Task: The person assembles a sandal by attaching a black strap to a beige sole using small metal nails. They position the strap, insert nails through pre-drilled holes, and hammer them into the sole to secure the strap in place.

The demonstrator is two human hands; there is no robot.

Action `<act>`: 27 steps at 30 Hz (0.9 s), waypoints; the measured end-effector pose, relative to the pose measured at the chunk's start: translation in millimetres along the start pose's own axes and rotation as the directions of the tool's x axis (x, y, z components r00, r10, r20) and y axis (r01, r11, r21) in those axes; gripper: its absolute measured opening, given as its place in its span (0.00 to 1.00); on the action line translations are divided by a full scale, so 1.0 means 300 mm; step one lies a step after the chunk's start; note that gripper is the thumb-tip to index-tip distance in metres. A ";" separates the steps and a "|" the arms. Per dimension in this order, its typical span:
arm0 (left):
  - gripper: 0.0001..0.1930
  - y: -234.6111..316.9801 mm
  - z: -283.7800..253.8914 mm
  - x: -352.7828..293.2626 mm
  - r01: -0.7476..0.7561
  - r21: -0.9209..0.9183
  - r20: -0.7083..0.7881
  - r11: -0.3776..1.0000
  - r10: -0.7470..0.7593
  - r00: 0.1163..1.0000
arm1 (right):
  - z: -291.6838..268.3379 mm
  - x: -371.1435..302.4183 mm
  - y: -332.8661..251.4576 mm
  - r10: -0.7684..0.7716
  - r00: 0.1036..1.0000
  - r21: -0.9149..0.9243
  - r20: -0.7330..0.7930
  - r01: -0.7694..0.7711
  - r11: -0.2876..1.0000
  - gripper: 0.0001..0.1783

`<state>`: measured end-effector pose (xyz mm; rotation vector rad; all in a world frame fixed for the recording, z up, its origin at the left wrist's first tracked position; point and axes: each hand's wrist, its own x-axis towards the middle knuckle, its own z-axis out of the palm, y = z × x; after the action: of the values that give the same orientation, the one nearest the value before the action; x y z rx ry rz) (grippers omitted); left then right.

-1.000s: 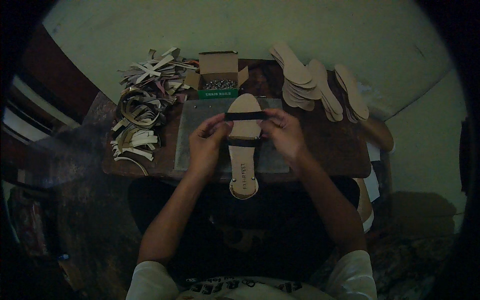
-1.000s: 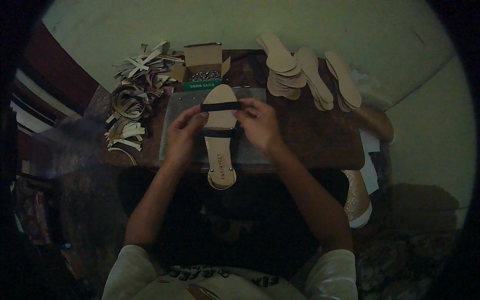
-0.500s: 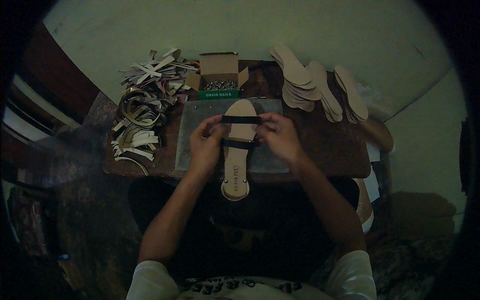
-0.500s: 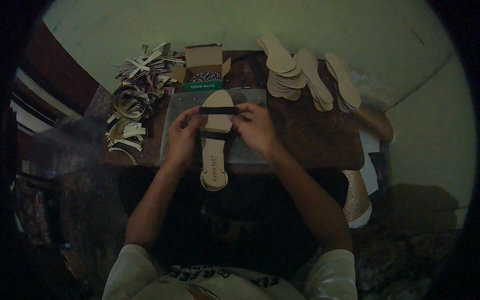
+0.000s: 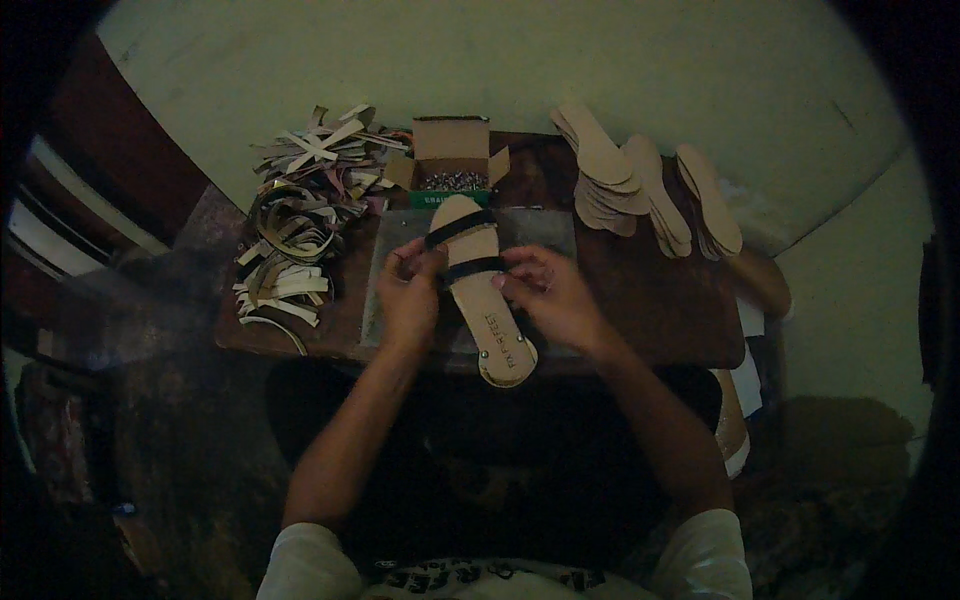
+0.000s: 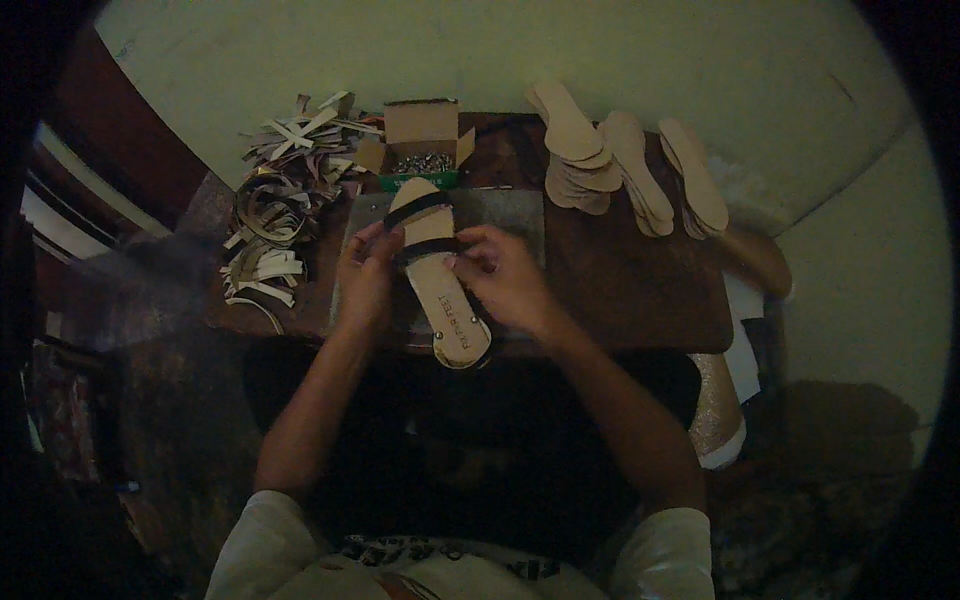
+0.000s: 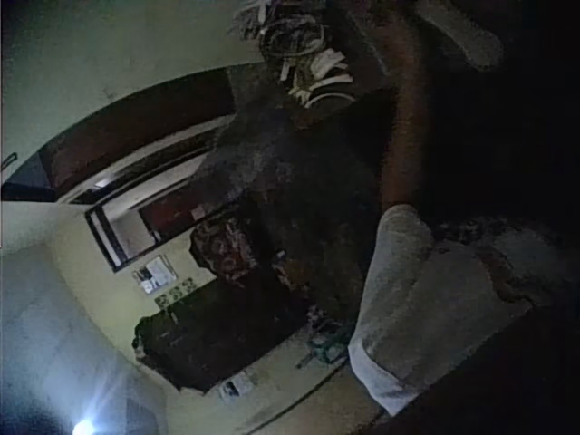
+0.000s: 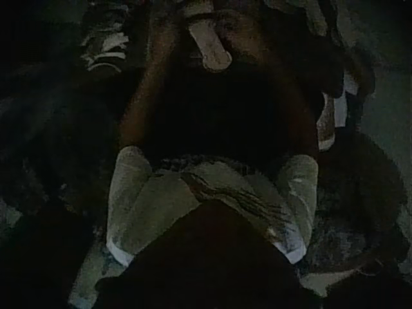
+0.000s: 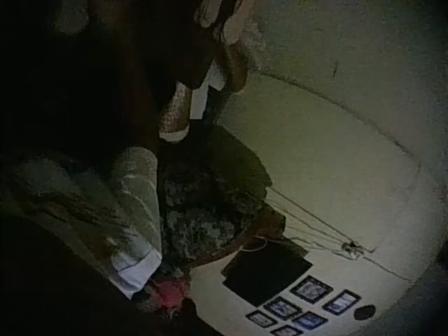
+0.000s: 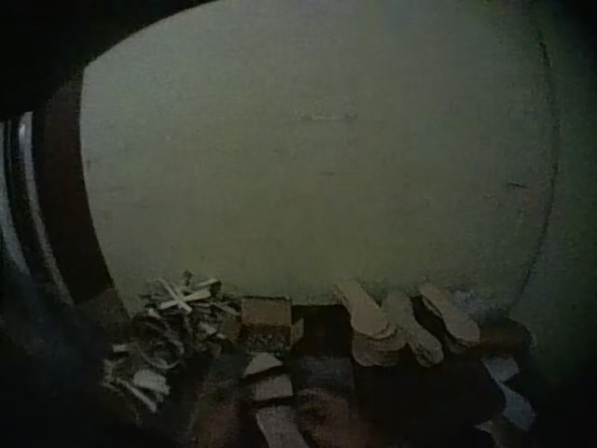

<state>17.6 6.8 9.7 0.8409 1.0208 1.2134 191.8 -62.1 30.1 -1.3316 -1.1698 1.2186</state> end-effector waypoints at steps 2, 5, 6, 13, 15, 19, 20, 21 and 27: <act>0.21 -0.003 -0.001 0.001 0.009 0.014 0.037 1.000 -0.010 0.999 | -0.006 0.018 0.003 0.009 0.997 0.014 -0.082 -0.008 1.000 0.22; 0.24 -0.010 -0.017 0.022 0.003 0.038 0.101 0.999 -0.007 0.995 | -0.031 0.004 -0.027 -0.004 0.998 0.043 -0.063 0.006 0.999 0.17; 0.23 -0.009 -0.019 0.024 0.016 0.013 0.112 1.000 -0.017 0.994 | -0.037 0.008 -0.026 -0.017 0.998 0.030 -0.062 0.019 0.999 0.17; 0.21 0.023 0.006 0.007 0.059 -0.001 0.138 0.998 -0.059 0.989 | -0.075 0.023 -0.006 -0.148 0.984 -0.121 -0.100 0.136 0.983 0.18; 0.23 0.023 0.013 -0.006 0.080 0.010 0.133 0.997 -0.081 0.988 | -0.088 0.027 -0.007 -0.181 0.972 -0.162 -0.152 0.156 0.974 0.19; 0.26 0.007 0.015 -0.014 0.051 -0.079 0.045 0.996 -0.048 0.998 | -0.102 0.044 -0.012 -0.203 0.965 -0.244 -0.168 0.158 0.957 0.20; 0.26 0.007 0.012 -0.009 0.045 -0.113 0.040 0.993 -0.040 0.998 | -0.113 0.044 -0.010 -0.191 0.971 -0.268 -0.146 0.147 0.952 0.20; 0.27 0.008 0.008 -0.003 0.038 -0.147 0.034 0.988 -0.033 0.999 | -0.128 0.042 -0.009 -0.143 0.985 -0.281 -0.099 0.110 0.953 0.21; 0.27 0.021 -0.002 0.003 0.000 -0.271 -0.020 0.963 -0.006 1.000 | -0.156 0.041 -0.008 -0.113 0.991 -0.413 -0.074 0.072 0.908 0.23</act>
<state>14.9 8.9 15.3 0.6135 0.8474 1.3262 239.1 -51.7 33.7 -1.6022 -1.4553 0.8547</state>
